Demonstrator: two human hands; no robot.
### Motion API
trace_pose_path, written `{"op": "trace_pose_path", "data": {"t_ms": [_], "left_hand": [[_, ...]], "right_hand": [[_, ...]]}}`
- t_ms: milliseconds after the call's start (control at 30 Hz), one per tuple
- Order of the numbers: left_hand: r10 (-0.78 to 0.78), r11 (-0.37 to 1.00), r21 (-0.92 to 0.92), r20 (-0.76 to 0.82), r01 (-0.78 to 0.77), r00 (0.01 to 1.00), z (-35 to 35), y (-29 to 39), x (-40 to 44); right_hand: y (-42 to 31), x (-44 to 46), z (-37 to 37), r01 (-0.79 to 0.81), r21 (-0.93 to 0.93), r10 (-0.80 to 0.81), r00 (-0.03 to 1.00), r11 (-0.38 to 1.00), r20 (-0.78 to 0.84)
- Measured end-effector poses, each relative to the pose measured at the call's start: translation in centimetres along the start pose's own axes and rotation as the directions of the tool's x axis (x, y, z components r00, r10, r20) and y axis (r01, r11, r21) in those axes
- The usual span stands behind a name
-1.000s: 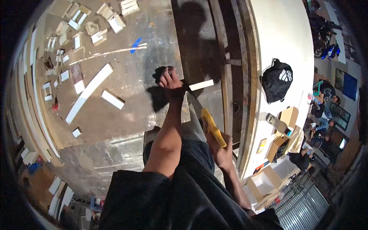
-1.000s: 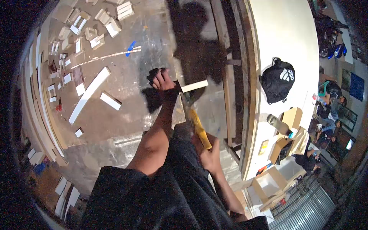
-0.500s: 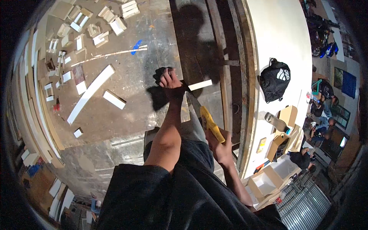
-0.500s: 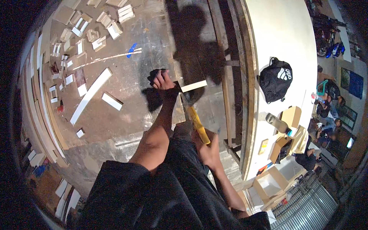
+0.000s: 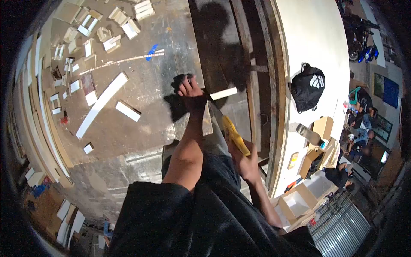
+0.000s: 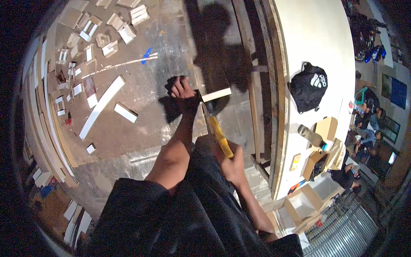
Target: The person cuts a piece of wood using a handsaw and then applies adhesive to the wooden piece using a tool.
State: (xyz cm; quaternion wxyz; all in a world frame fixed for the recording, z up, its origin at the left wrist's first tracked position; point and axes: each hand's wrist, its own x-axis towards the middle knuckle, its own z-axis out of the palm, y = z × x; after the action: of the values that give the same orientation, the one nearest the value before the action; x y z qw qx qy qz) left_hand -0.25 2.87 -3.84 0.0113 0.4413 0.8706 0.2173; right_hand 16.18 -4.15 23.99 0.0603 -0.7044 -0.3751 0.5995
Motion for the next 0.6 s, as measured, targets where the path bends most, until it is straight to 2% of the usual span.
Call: {"op": "trace_pose_path", "data": {"t_ms": [33, 100, 133, 167, 200, 233, 300, 367, 400, 500, 567, 600], "left_hand": [[0.001, 1.000, 0.010, 0.040, -0.001, 0.999, -0.6, 0.4, 0.1], [0.019, 0.999, 0.033, 0.017, -0.019, 1.000, 0.1, 0.3, 0.8], [0.043, 0.999, 0.028, -0.059, -0.041, 0.997, 0.7, 0.1, 1.0], [0.064, 0.998, 0.028, -0.115, -0.061, 0.991, 1.0, -0.3, 0.1], [0.022, 0.996, 0.087, 0.003, -0.022, 1.000, 0.4, 0.0, -0.3], [0.027, 0.996, 0.083, 0.020, -0.028, 0.999, 0.0, 0.2, -1.1], [0.029, 0.999, 0.016, -0.053, -0.029, 0.998, -0.2, 0.4, 0.2], [0.018, 1.000, 0.023, -0.054, -0.017, 0.998, 0.1, 0.1, 1.2], [0.011, 1.000, 0.025, -0.031, -0.011, 0.999, 0.1, 0.0, 0.7], [0.003, 0.999, 0.035, 0.013, -0.003, 1.000, -0.3, 0.4, 0.0], [0.025, 1.000, 0.014, -0.094, -0.024, 0.995, 0.7, 0.1, 0.2], [0.023, 1.000, 0.016, -0.090, -0.021, 0.996, 0.2, 0.2, 0.4]], "right_hand": [[0.4, 0.2, 0.4, 0.083, -0.010, -0.083, 0.994, 0.997, -0.069], [0.8, 0.4, 1.1, 0.239, -0.064, -0.247, 0.947, 0.969, -0.204], [-0.9, 0.0, 0.7, 0.185, -0.031, -0.188, 0.972, 0.982, -0.142], [0.4, -0.1, 0.8, 0.160, -0.044, -0.165, 0.971, 0.986, -0.175], [1.1, -0.3, 1.1, 0.133, -0.054, -0.142, 0.968, 0.990, -0.208], [1.6, -0.5, 1.3, 0.106, -0.063, -0.118, 0.963, 0.992, -0.241], [0.6, -0.5, 0.9, 0.120, -0.046, -0.125, 0.982, 0.992, -0.143], [-1.3, -0.5, 0.7, 0.093, -0.043, -0.095, 0.995, 0.995, -0.029], [1.5, 0.2, 1.4, 0.129, -0.002, -0.128, 0.981, 0.992, -0.148], [1.6, -0.3, 1.2, 0.151, -0.060, -0.160, 0.969, 0.987, -0.189], [-0.7, -1.3, 1.2, 0.114, 0.036, -0.106, 0.980, 0.993, -0.167], [-1.1, -1.4, 1.2, 0.098, 0.065, -0.086, 0.984, 0.993, -0.158]]}}
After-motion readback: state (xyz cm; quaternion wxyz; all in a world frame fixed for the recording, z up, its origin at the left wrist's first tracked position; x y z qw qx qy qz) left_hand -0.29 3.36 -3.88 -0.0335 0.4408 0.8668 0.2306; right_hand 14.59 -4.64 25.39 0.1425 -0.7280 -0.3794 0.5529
